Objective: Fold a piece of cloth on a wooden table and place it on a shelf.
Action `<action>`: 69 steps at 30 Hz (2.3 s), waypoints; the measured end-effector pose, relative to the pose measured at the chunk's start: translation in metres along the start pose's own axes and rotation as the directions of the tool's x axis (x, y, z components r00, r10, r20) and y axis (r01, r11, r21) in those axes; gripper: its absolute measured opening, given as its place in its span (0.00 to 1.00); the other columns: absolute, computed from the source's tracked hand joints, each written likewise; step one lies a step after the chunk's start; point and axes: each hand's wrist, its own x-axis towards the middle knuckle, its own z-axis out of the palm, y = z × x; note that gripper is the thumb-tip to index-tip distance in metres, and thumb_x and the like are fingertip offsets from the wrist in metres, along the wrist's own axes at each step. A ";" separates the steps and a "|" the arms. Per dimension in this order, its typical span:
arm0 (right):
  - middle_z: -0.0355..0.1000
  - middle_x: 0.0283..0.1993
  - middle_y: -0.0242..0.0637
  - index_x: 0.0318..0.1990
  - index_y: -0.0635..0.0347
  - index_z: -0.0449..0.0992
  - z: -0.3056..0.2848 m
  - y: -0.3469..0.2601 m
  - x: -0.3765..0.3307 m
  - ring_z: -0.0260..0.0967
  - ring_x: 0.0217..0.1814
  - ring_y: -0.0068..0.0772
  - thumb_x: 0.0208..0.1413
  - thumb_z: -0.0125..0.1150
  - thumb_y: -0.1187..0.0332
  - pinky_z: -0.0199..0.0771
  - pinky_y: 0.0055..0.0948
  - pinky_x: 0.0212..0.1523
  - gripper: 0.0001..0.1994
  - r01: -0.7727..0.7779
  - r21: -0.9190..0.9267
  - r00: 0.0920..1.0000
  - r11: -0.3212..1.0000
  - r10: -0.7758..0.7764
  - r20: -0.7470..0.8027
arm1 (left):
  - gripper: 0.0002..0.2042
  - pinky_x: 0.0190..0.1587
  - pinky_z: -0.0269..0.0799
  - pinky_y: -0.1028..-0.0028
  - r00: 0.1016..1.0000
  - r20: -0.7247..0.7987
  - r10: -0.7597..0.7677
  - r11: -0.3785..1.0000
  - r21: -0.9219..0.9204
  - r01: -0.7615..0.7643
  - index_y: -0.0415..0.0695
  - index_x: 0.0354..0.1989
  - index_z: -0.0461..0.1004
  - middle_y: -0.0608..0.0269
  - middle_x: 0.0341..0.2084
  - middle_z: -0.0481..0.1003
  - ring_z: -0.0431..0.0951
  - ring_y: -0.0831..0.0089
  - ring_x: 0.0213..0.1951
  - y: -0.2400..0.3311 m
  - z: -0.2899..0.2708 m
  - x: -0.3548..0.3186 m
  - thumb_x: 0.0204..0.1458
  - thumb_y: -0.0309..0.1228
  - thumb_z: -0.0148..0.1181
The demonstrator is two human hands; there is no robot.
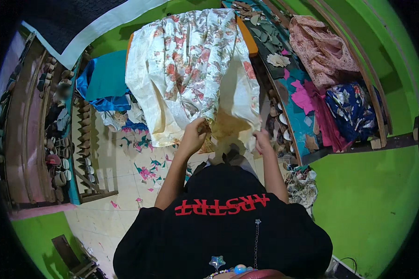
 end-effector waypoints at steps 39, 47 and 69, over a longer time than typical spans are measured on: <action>0.65 0.39 0.42 0.39 0.69 0.64 0.111 -0.031 -0.058 0.64 0.41 0.34 0.48 0.40 0.78 0.66 0.29 0.44 0.10 -0.450 0.411 0.870 0.793 0.285 0.403 | 0.09 0.34 0.63 0.66 0.959 0.220 0.181 0.973 0.104 -0.207 0.36 0.30 0.66 0.48 0.25 0.67 0.68 0.53 0.32 -0.012 0.023 -0.006 0.38 0.17 0.43; 0.66 0.38 0.41 0.39 0.69 0.64 0.094 -0.042 -0.054 0.66 0.39 0.34 0.48 0.44 0.78 0.68 0.29 0.42 0.09 -0.402 0.467 0.884 0.788 0.200 0.423 | 0.11 0.36 0.64 0.67 0.949 0.224 0.221 0.920 0.276 -0.279 0.38 0.33 0.67 0.51 0.28 0.69 0.69 0.55 0.34 -0.007 0.015 -0.010 0.38 0.19 0.44; 0.65 0.37 0.41 0.38 0.68 0.64 0.090 -0.051 -0.062 0.65 0.40 0.31 0.49 0.46 0.76 0.66 0.28 0.42 0.08 -0.214 0.466 0.953 0.859 0.079 0.292 | 0.15 0.38 0.63 0.65 0.937 0.303 0.172 0.917 0.299 -0.265 0.37 0.36 0.66 0.49 0.33 0.68 0.67 0.52 0.37 -0.023 0.019 -0.010 0.34 0.17 0.46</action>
